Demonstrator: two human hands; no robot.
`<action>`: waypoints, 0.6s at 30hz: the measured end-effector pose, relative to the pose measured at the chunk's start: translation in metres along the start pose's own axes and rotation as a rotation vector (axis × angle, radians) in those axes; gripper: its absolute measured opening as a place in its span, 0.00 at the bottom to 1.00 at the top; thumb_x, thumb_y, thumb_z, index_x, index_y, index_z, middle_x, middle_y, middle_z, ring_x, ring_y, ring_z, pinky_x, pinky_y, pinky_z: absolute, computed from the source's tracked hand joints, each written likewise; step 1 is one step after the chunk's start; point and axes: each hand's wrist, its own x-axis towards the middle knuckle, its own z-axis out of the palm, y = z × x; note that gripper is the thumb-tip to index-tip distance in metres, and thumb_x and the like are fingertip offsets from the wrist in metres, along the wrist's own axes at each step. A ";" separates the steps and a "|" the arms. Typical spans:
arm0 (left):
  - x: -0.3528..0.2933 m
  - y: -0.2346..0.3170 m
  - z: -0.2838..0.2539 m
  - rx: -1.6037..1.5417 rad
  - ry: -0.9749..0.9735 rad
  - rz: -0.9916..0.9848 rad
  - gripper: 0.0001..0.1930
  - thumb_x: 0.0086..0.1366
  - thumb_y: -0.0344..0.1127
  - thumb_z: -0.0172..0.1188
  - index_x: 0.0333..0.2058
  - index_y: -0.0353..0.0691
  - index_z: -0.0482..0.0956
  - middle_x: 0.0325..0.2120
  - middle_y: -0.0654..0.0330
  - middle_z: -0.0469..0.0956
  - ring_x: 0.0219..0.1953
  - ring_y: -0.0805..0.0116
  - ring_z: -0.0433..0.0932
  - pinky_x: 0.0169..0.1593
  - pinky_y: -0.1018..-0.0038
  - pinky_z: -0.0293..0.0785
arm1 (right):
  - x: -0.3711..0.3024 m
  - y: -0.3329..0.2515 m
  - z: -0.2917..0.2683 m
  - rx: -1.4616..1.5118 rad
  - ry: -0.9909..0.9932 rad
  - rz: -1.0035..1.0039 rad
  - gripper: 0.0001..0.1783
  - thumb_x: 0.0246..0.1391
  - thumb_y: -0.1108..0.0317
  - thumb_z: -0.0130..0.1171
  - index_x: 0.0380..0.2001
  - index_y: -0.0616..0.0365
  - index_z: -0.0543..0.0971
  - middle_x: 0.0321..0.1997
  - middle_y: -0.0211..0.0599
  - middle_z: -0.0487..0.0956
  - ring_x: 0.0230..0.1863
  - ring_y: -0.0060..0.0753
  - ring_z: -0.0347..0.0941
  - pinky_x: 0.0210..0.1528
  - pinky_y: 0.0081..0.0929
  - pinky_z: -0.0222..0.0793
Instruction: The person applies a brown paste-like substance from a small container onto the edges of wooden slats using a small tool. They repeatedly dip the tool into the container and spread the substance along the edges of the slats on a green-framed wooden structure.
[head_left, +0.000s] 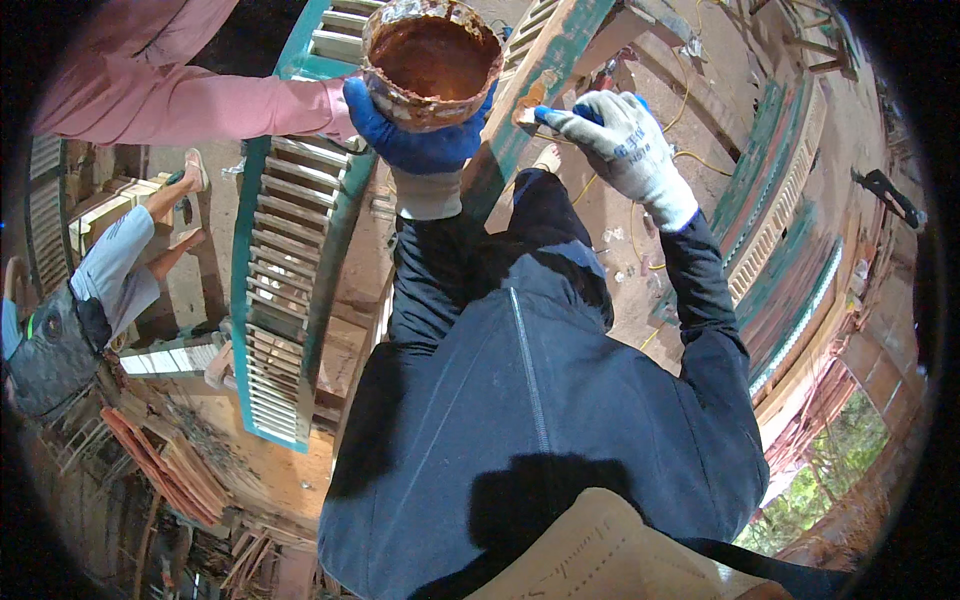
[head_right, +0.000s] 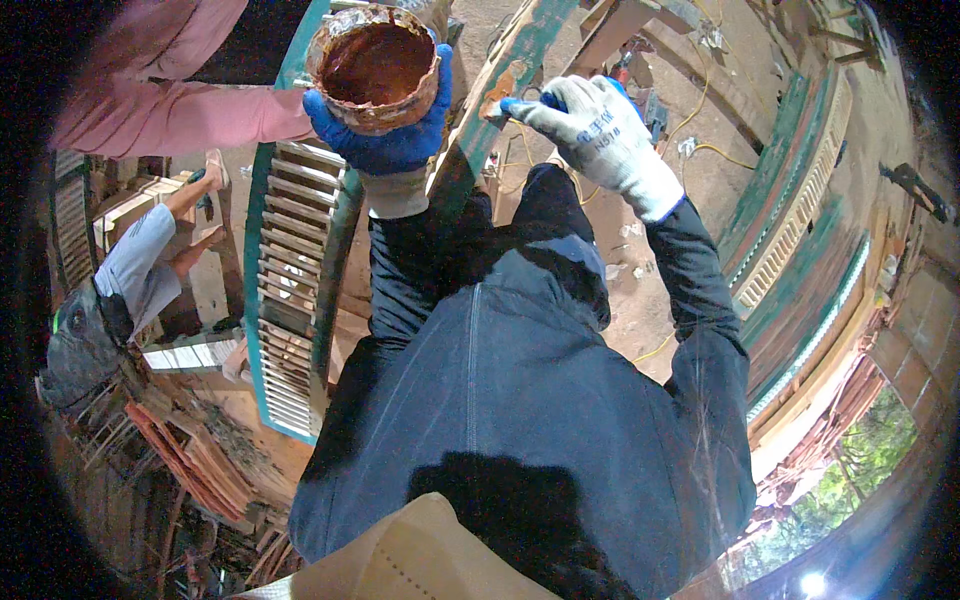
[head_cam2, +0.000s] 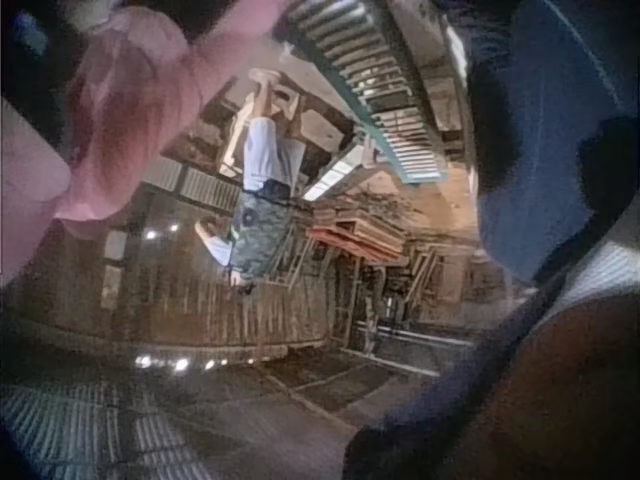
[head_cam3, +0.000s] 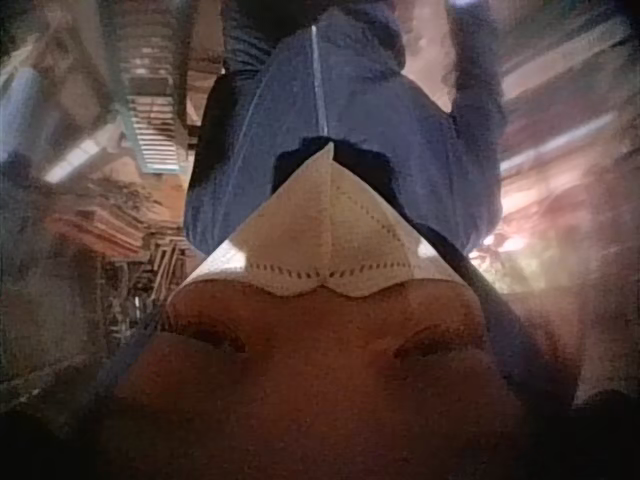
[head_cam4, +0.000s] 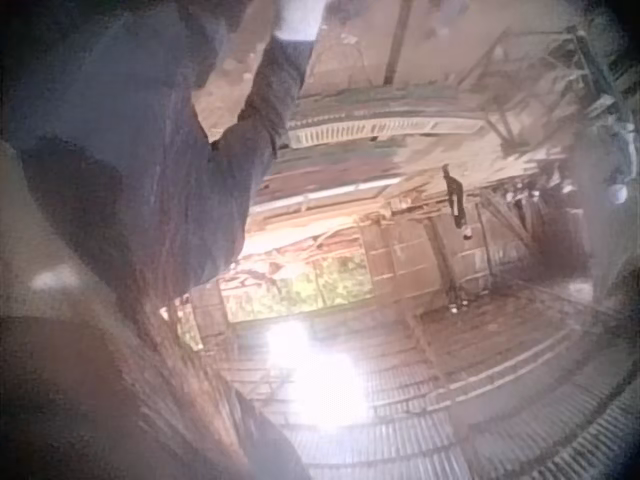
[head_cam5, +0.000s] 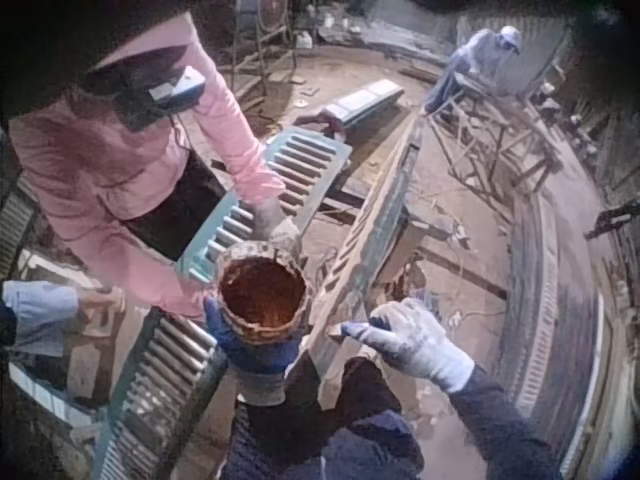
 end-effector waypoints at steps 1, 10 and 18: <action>0.000 0.001 0.000 -0.347 -0.124 -0.102 0.41 0.64 0.73 0.42 0.69 0.58 0.53 0.68 0.50 0.57 0.67 0.43 0.59 0.70 0.40 0.54 | -0.004 -0.004 -0.004 -0.017 -0.022 0.005 0.19 0.47 0.74 0.64 0.43 0.41 0.81 0.30 0.30 0.74 0.33 0.37 0.73 0.35 0.35 0.66; 0.003 0.007 0.002 -0.456 -0.229 -0.145 0.38 0.65 0.73 0.41 0.67 0.59 0.57 0.66 0.52 0.60 0.66 0.43 0.62 0.69 0.40 0.56 | 0.012 0.005 -0.007 -0.019 0.050 0.024 0.16 0.51 0.68 0.63 0.44 0.37 0.83 0.29 0.29 0.73 0.31 0.36 0.73 0.31 0.34 0.65; 0.000 0.006 0.010 -0.491 -0.160 -0.186 0.39 0.61 0.74 0.47 0.65 0.60 0.61 0.65 0.54 0.63 0.65 0.45 0.63 0.69 0.40 0.55 | -0.014 0.007 -0.010 -0.008 -0.027 0.038 0.20 0.50 0.70 0.62 0.47 0.34 0.83 0.28 0.28 0.71 0.34 0.36 0.73 0.35 0.34 0.64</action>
